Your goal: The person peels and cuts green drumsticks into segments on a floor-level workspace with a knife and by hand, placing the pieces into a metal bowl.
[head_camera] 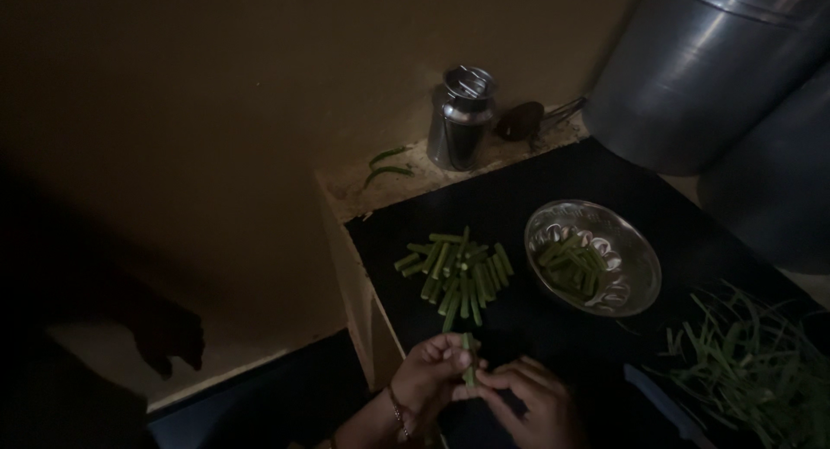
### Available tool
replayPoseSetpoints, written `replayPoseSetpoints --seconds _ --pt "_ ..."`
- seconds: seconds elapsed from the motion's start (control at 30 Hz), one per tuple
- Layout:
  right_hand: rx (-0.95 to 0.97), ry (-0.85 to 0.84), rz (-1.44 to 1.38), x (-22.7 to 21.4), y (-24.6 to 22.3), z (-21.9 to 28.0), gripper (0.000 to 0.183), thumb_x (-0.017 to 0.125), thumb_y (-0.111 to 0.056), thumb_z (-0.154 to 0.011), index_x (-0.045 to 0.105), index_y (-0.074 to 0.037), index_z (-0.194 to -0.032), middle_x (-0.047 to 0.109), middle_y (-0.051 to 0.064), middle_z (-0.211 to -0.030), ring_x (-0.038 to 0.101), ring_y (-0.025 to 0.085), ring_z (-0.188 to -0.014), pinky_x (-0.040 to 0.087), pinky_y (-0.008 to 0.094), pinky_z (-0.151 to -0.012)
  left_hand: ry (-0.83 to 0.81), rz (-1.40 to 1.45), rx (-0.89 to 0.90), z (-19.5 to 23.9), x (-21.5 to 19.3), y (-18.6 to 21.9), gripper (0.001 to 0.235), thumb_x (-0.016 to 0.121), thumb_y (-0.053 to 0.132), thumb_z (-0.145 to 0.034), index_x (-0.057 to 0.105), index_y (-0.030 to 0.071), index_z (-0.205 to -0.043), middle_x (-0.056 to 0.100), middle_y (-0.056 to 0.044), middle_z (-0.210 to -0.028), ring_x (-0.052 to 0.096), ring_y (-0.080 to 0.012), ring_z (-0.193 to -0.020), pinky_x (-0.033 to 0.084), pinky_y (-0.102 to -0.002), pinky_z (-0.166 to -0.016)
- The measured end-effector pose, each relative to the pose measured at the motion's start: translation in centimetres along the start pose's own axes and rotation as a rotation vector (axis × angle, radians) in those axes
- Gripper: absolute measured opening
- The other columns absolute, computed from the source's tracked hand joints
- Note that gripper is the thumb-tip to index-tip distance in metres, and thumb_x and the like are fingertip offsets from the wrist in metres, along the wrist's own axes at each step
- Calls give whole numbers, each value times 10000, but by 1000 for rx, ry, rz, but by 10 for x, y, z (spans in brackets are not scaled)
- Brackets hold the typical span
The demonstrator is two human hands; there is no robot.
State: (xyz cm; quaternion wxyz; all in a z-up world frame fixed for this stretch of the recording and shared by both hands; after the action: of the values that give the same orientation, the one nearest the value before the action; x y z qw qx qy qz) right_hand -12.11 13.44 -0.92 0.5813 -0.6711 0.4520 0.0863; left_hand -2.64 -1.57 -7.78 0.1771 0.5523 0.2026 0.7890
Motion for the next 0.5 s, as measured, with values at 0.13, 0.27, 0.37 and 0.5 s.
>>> replayPoseSetpoints --seconds 0.13,0.27,0.37,0.5 --pt "81 -15 11 5 14 3 140 799 -88 -847 792 -104 -986 801 75 -922 798 208 -899 623 393 -756 6 -21 -17 -6 -5 -3 135 720 153 -977 656 86 -1075 744 -79 -982 745 -208 -951 648 -449 -848" --pt "78 -21 194 6 7 -1 203 830 -185 -795 757 -124 -974 751 85 -872 769 223 -853 613 394 -738 52 -94 -6 -4 -4 -4 161 719 132 -955 687 83 -1106 758 -71 -980 741 -203 -927 649 -420 -827" --pt "81 -89 292 2 -4 1 242 813 -217 -810 759 -142 -1033 741 89 -949 751 242 -900 606 415 -748 36 -1 -1 -4 -5 -7 136 719 123 -965 676 74 -1084 745 -75 -965 745 -203 -938 661 -424 -827" --pt "7 -12 262 0 -6 -1 305 802 -209 -817 768 -134 -1110 748 99 -966 743 261 -873 616 426 -721 -1 -10 33 -10 -13 -11 126 718 116 -972 661 72 -1074 742 -70 -956 749 -195 -931 662 -416 -827"
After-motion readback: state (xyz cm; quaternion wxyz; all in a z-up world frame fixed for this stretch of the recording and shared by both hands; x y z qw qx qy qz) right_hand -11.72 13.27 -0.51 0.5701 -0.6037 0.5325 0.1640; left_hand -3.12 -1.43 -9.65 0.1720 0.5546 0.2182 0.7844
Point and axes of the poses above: each hand's wrist, its own z-axis away from the middle knuckle, its own x-axis out of the palm, y = z × x, the point moved 4 cm from there along -z, towards the middle knuckle
